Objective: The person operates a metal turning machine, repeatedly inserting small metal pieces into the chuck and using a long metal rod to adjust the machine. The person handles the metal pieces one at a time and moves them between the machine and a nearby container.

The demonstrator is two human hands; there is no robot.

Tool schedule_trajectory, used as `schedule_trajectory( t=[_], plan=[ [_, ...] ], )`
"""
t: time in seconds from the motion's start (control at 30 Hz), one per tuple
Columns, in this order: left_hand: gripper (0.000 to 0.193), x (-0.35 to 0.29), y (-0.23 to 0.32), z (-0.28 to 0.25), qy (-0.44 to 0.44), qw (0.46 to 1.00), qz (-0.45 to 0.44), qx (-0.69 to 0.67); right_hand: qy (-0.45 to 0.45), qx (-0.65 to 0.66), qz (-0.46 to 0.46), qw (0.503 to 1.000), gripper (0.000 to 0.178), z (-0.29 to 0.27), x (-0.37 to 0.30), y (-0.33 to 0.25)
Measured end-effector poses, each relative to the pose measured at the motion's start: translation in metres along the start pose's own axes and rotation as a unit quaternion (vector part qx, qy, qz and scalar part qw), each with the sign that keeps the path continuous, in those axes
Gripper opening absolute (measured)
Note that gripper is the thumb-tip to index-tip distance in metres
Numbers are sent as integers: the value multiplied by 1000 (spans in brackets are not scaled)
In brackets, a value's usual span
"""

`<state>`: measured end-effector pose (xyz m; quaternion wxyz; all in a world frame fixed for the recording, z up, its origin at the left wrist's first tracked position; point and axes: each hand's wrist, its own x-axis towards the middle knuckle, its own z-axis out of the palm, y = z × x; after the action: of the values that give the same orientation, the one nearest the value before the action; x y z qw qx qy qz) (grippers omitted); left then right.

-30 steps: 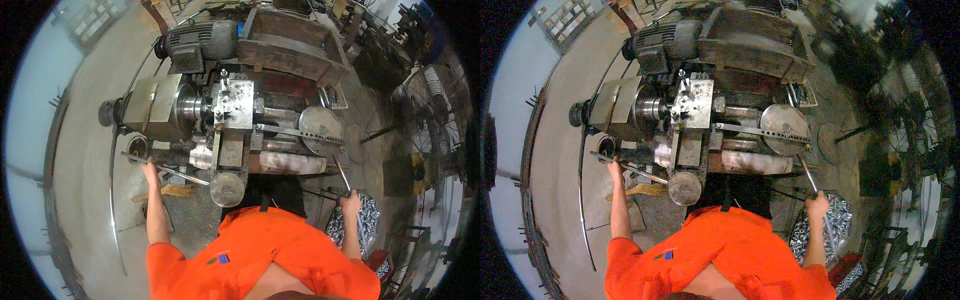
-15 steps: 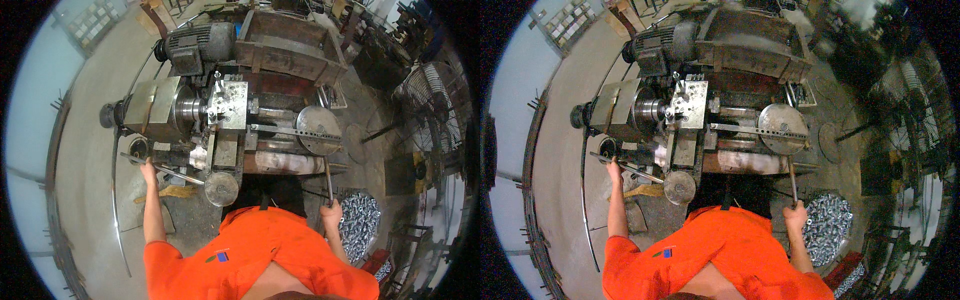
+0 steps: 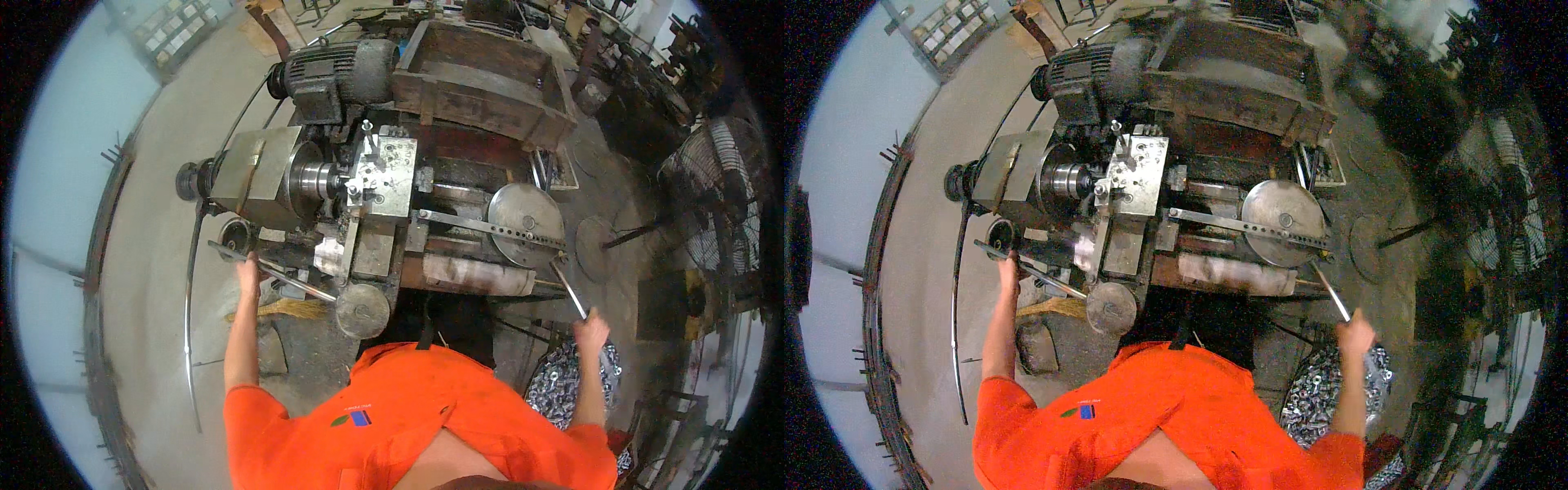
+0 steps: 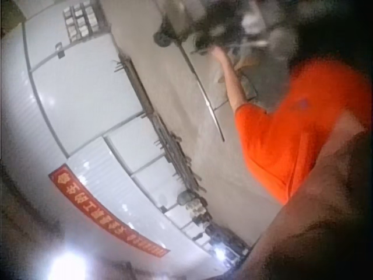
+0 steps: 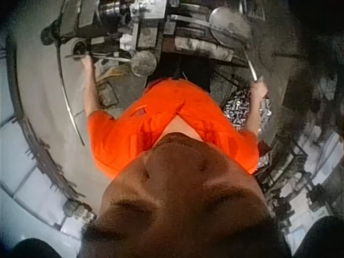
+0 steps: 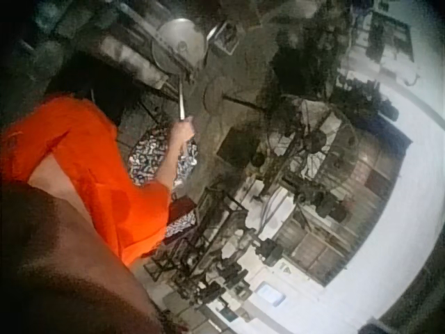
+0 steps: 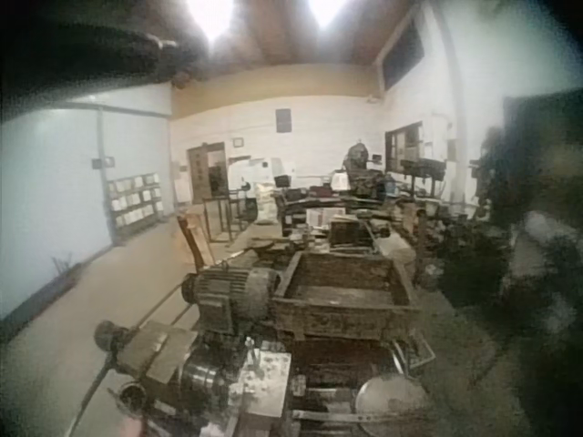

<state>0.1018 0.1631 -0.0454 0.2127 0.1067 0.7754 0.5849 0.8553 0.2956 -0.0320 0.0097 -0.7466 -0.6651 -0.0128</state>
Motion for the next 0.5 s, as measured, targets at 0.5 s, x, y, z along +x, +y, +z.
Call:
schedule_trajectory(
  t=[0.5],
  plan=[
    [44, 67, -132, -55, -128, 865, 162, 458, 208, 124, -59, 968, 73, 13, 44, -72]
  ],
)
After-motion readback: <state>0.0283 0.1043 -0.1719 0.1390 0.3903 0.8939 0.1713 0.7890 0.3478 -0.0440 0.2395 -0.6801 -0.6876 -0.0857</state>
